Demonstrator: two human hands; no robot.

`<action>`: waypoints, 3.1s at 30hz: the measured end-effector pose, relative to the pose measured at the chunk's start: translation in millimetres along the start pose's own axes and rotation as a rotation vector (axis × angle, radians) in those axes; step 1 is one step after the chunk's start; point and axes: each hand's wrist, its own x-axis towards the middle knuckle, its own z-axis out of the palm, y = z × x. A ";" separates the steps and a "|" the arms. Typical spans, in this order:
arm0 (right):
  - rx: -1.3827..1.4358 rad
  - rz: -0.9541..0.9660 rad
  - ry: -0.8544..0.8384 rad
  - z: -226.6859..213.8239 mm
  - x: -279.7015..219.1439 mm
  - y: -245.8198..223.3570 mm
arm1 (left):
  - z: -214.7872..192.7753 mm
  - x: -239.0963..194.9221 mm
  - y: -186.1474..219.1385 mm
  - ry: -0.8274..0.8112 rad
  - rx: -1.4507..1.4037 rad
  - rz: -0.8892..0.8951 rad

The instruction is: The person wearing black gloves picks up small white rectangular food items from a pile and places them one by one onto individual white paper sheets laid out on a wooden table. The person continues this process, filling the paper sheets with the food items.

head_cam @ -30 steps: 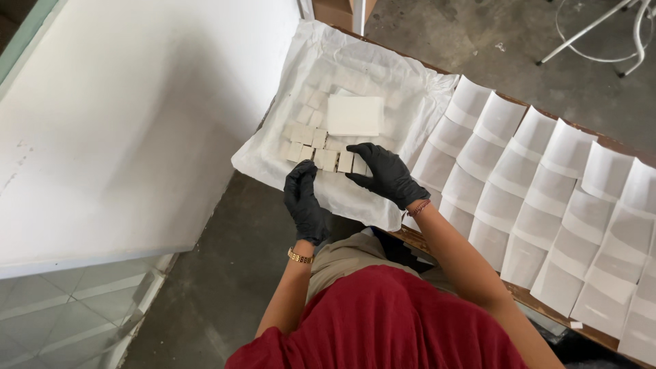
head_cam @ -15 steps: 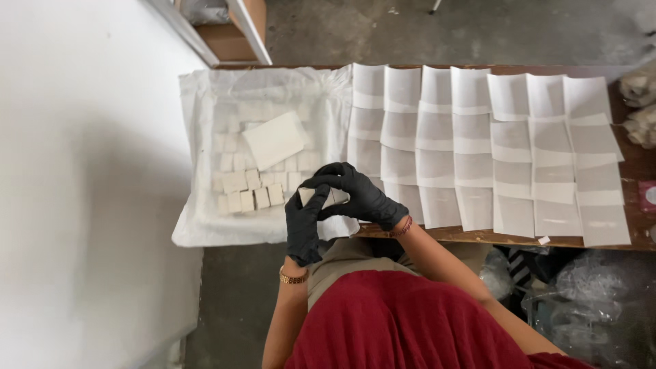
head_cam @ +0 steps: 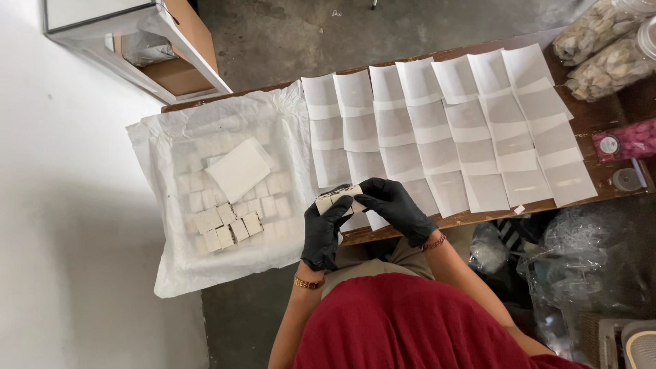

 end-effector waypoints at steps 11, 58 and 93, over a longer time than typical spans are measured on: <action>0.125 0.010 0.036 19.5 3.0 20.2 | -8.8 8.3 10.4 0.160 -0.212 -0.224; -0.378 -0.187 -0.133 52.9 65.3 -40.8 | -19.2 40.8 24.6 0.376 -0.134 0.006; -0.589 -0.365 0.096 54.0 125.4 -26.3 | -59.3 26.1 26.8 0.557 -0.305 0.112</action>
